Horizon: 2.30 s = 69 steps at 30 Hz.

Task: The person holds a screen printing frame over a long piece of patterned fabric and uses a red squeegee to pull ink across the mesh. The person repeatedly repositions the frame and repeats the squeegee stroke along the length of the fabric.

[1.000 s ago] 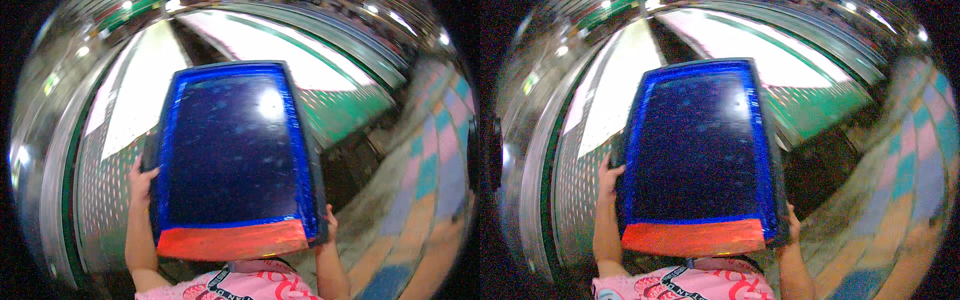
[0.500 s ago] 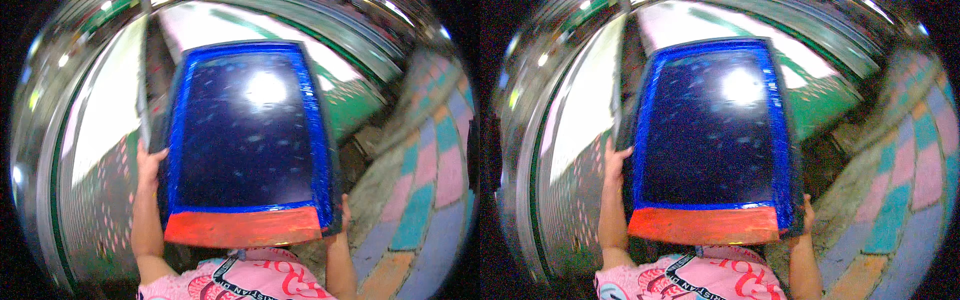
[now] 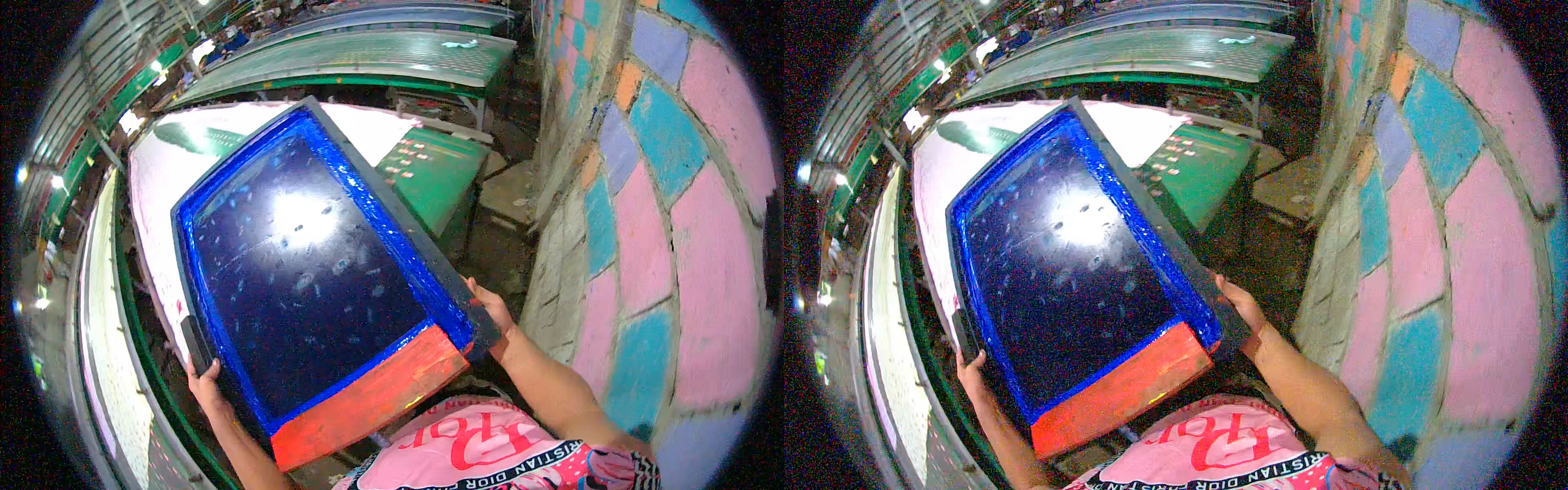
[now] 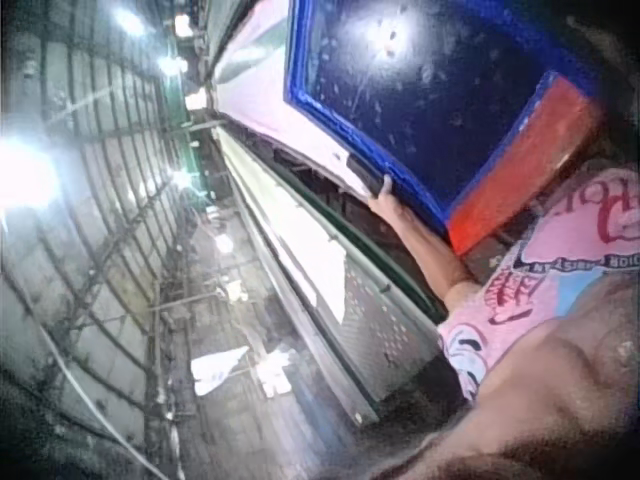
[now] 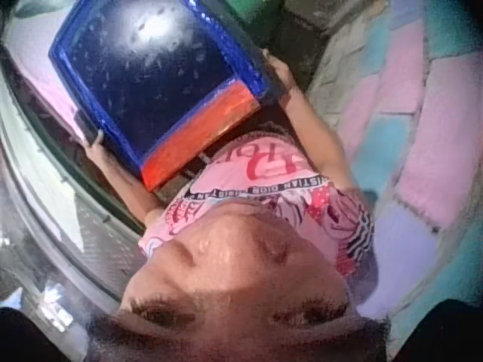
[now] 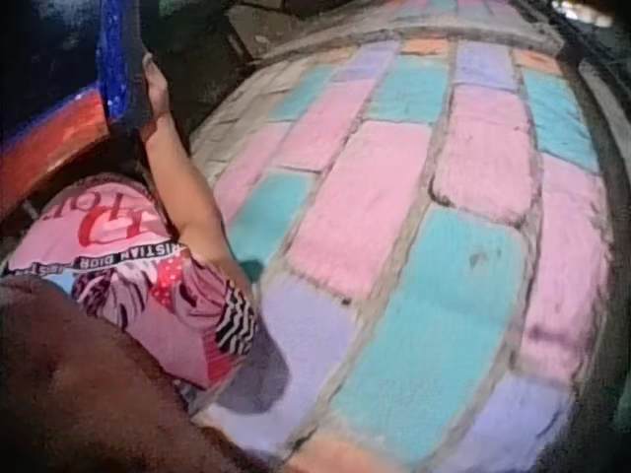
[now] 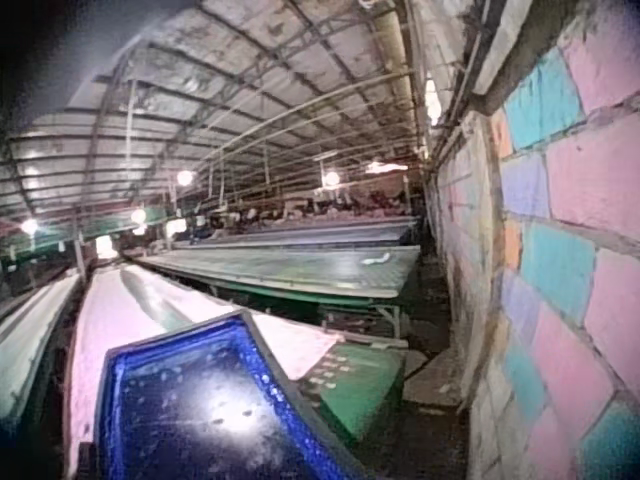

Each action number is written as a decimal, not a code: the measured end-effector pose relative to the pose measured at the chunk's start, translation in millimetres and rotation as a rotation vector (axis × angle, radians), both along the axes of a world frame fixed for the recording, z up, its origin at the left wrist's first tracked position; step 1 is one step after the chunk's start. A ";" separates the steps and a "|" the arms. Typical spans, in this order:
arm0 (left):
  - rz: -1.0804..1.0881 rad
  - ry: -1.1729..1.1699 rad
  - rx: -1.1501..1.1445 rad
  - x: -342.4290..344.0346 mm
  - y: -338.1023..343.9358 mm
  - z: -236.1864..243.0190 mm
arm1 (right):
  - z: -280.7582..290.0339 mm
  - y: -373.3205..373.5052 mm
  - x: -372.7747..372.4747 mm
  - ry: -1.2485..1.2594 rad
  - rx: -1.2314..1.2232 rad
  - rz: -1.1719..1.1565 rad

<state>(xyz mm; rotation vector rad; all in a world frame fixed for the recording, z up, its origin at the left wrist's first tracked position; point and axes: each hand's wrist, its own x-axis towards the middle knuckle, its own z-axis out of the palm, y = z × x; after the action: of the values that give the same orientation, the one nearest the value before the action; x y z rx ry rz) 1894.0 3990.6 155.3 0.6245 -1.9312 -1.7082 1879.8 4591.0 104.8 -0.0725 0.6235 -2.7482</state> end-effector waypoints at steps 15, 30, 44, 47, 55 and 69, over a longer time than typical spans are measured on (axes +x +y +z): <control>0.134 0.009 0.113 -231.9 227.7 1.5 | 43.9 237.8 -350.7 0.114 0.105 0.269; 0.330 -0.111 0.226 -499.9 493.2 -6.6 | 25.6 480.0 -656.8 -0.221 0.312 0.284; 0.876 -0.157 0.151 -497.7 733.3 37.8 | 11.5 553.3 -905.6 -0.253 0.196 0.830; 0.999 -0.125 0.165 -455.4 776.7 53.9 | 4.4 535.2 -930.2 -0.248 0.122 1.105; 1.299 -0.090 0.074 -335.0 912.3 106.2 | 27.6 421.6 -908.4 -0.200 0.109 1.544; 1.793 -0.006 0.123 -286.7 984.6 21.3 | 24.3 188.2 -878.6 0.832 0.406 1.510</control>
<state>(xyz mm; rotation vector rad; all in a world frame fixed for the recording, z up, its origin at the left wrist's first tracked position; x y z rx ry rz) 1607.2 4975.2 176.7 1.6260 -0.5250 -0.5449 1001.3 4779.2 129.0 -1.0885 0.7928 -1.0284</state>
